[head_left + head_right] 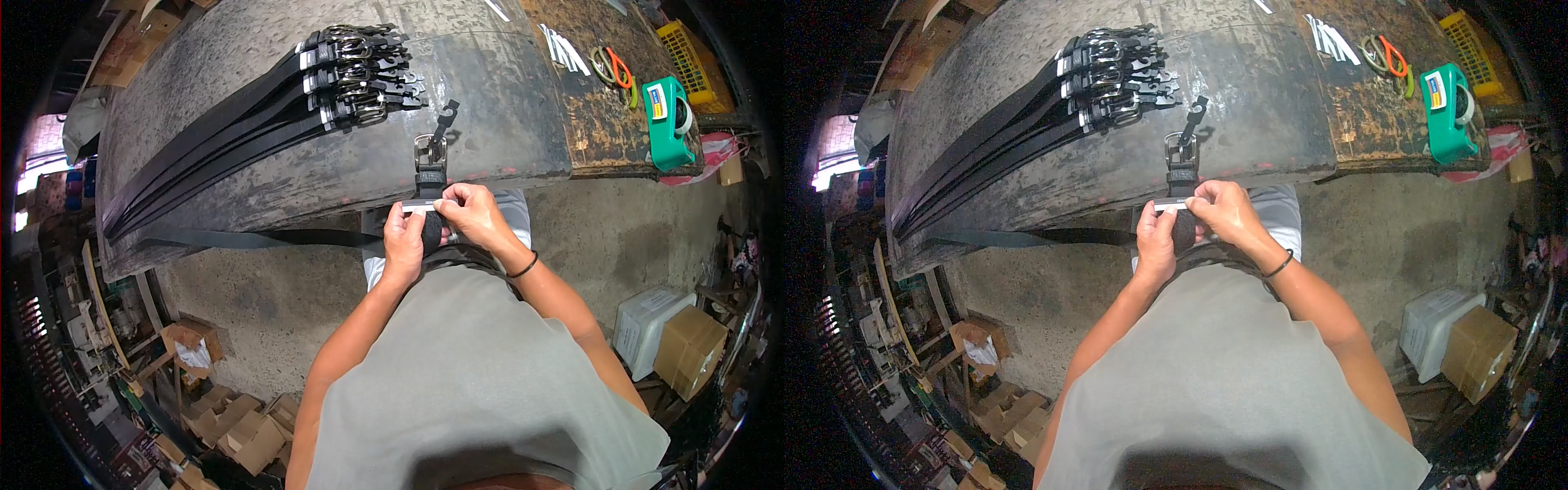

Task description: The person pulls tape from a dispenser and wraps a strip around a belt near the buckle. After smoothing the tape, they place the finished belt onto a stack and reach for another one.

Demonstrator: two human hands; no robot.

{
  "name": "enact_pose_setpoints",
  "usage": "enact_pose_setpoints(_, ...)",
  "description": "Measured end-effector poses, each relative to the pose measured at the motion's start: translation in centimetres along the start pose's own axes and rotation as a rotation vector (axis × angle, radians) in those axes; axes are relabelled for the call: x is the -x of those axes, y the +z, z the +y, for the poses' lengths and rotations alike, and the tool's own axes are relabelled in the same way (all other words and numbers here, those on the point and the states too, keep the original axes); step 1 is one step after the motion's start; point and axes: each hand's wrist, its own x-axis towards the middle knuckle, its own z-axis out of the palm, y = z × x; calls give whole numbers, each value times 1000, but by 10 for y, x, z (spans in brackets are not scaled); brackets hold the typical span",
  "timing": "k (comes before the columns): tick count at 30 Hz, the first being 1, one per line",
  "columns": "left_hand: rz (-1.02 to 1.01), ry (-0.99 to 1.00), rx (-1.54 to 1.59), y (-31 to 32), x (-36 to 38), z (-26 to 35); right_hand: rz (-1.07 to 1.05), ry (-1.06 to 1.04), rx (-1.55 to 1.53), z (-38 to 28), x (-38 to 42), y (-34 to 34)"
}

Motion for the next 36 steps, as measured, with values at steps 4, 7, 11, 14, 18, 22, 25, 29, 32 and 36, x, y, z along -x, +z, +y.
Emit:
enact_pose_setpoints(4,-8,22,-19,2,1,3,-18,-3,-66,4,1,-1)
enact_pose_setpoints(7,-13,33,-18,3,1,2,-4,1,-95,0,5,0)
enact_pose_setpoints(11,-1,63,46,0,1,-4,-12,36,-124,-4,5,-2)
enact_pose_setpoints(14,-28,47,39,-3,-1,-4,-25,34,-86,-6,5,-2)
enact_pose_setpoints(18,-18,45,30,-2,0,-2,-48,42,-145,-1,4,-1)
enact_pose_setpoints(22,-37,55,2,-2,0,-2,-48,28,-225,10,4,0)
enact_pose_setpoints(25,-28,57,-14,-1,1,-1,-52,28,-256,14,5,-1)
enact_pose_setpoints(29,-19,56,11,1,2,-1,-41,17,-263,11,9,-2)
enact_pose_setpoints(32,-28,65,3,-1,1,-3,-20,-5,-214,9,10,-3)
enact_pose_setpoints(36,-26,64,11,-1,1,-3,-28,16,-224,9,10,-3)
